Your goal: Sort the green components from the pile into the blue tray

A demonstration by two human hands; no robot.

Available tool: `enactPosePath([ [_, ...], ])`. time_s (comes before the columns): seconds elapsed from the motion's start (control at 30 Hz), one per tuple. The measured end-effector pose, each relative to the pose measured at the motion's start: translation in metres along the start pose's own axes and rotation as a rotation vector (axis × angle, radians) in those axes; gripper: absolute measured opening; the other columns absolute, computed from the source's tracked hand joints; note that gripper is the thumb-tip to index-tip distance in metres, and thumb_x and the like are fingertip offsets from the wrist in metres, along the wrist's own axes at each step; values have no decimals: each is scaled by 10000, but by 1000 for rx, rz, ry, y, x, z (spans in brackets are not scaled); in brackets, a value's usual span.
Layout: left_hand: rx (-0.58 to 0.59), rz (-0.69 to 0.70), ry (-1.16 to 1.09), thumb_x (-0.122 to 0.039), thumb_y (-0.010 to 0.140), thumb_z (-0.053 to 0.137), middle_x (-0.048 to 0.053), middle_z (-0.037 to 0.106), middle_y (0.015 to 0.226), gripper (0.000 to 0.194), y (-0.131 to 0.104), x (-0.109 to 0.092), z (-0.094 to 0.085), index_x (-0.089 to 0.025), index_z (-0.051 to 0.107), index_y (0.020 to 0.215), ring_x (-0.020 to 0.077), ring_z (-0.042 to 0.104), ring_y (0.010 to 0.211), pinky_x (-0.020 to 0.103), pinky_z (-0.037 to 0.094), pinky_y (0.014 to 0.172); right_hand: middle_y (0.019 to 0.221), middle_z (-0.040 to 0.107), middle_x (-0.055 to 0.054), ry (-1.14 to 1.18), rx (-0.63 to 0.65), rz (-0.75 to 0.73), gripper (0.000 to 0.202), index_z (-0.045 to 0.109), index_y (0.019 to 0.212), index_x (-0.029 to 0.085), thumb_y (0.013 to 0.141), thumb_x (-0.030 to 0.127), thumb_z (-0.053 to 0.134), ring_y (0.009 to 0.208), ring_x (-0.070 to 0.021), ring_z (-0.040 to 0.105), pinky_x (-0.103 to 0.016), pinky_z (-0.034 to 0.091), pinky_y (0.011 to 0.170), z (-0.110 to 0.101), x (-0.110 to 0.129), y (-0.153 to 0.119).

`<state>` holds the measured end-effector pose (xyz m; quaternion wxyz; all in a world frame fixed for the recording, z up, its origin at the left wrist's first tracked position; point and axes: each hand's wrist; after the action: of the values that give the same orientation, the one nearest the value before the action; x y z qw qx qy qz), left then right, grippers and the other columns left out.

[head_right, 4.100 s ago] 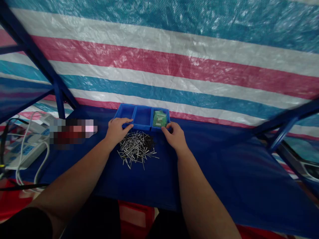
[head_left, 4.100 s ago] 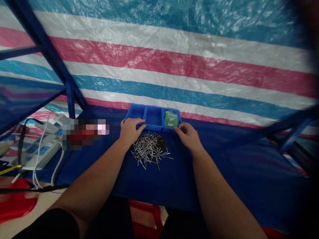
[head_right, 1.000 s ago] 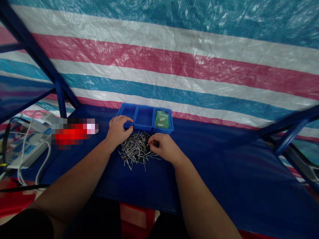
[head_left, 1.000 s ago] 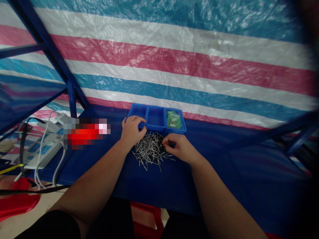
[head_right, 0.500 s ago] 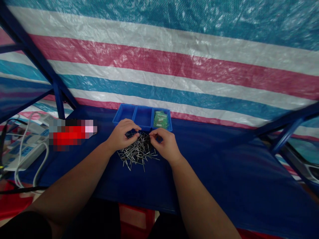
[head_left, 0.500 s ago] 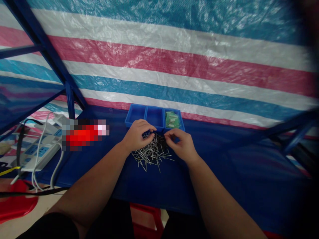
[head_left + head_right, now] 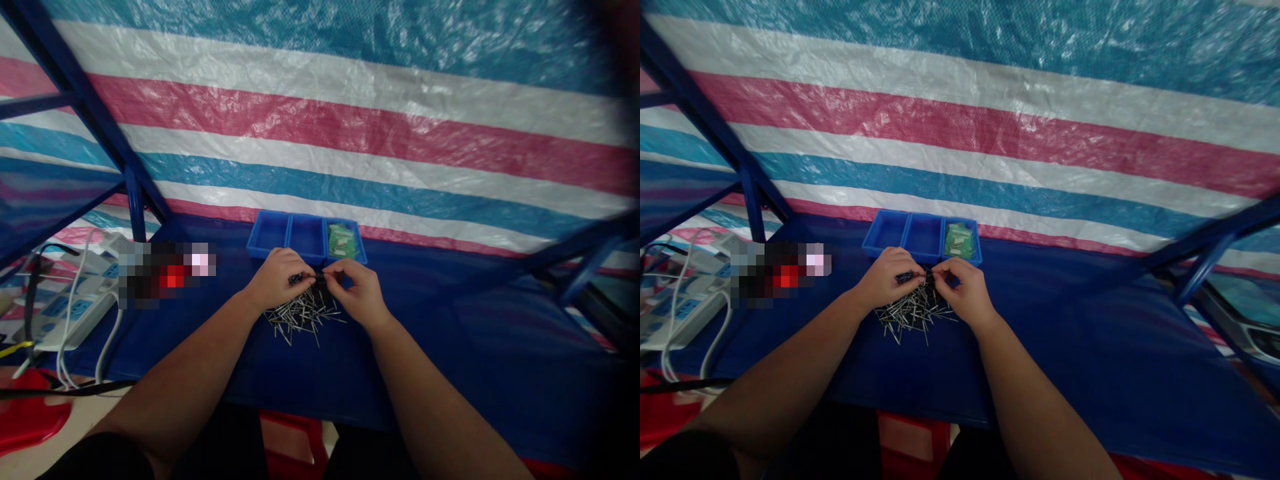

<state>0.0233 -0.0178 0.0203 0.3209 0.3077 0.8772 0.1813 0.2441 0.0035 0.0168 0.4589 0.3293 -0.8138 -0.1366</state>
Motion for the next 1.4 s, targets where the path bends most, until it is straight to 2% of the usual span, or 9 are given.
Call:
enactPosePath([
  [0.3,3,-37,43,-301,940,580,-4,743,869,144,-1,-1,-1,-253,700,875,203,634,908,411,397,875,824,697,-37,1,12,13,85,677,920,215,907,265,609,723,-166,634,-319,524,685,1,2,-1],
  [0.6,-204,-192,121,-331,944,561,-5,749,872,189,0,6,-2,-252,698,839,205,630,893,419,418,895,771,686,-17,-75,-52,72,93,677,904,206,890,273,614,665,-152,613,-300,499,648,-6,-3,0],
  [0.77,-272,-258,151,-329,921,582,6,736,829,165,-1,11,-2,-253,711,851,214,622,869,425,424,887,778,662,-33,-209,-198,166,102,667,899,201,886,272,596,668,-163,590,-308,486,658,-18,-19,3],
  [0.83,-250,-251,151,-329,922,576,5,731,820,169,-1,12,-2,-254,710,852,213,621,866,422,421,882,859,662,-65,-315,-271,198,124,664,925,196,865,289,608,723,-185,592,-333,499,713,-22,-31,4],
  [0.93,-175,-187,129,-319,916,574,-4,723,802,166,-1,10,-3,-253,700,831,209,618,863,420,406,879,951,660,-114,-409,-313,304,273,659,996,179,832,396,649,793,-224,592,-378,506,773,-24,-51,3],
  [1.03,-82,-84,85,-287,888,588,-17,707,759,141,-1,5,-5,-249,682,791,202,610,853,420,385,875,893,684,-104,-370,-286,501,397,639,997,176,818,530,650,734,-225,598,-365,491,727,-23,-70,3],
  [1.1,-14,-34,75,-263,854,596,-20,690,717,130,-2,3,-5,-243,664,745,198,598,818,425,367,866,843,693,-93,-338,-269,609,392,636,934,190,808,562,642,728,-231,614,-350,480,704,-23,-78,3],
  [1.27,72,-68,137,-218,742,600,-32,623,596,99,-3,3,-5,-229,602,644,183,541,697,431,318,807,679,631,-47,-237,-203,699,287,597,707,220,823,482,590,697,-225,609,-341,508,664,-29,-89,5],
  [1.4,59,-118,167,-239,760,595,-32,606,580,112,-3,5,-3,-228,600,648,182,539,688,422,308,781,659,573,-8,98,-336,802,195,558,755,230,803,410,612,627,-202,613,-345,577,535,-38,-92,4],
])
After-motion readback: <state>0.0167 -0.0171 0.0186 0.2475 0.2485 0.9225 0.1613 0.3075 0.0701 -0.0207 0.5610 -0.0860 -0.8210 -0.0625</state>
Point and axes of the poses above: each hand's wrist, its own y-axis towards the middle knuckle, its own z-axis out of the palm, x = y × z
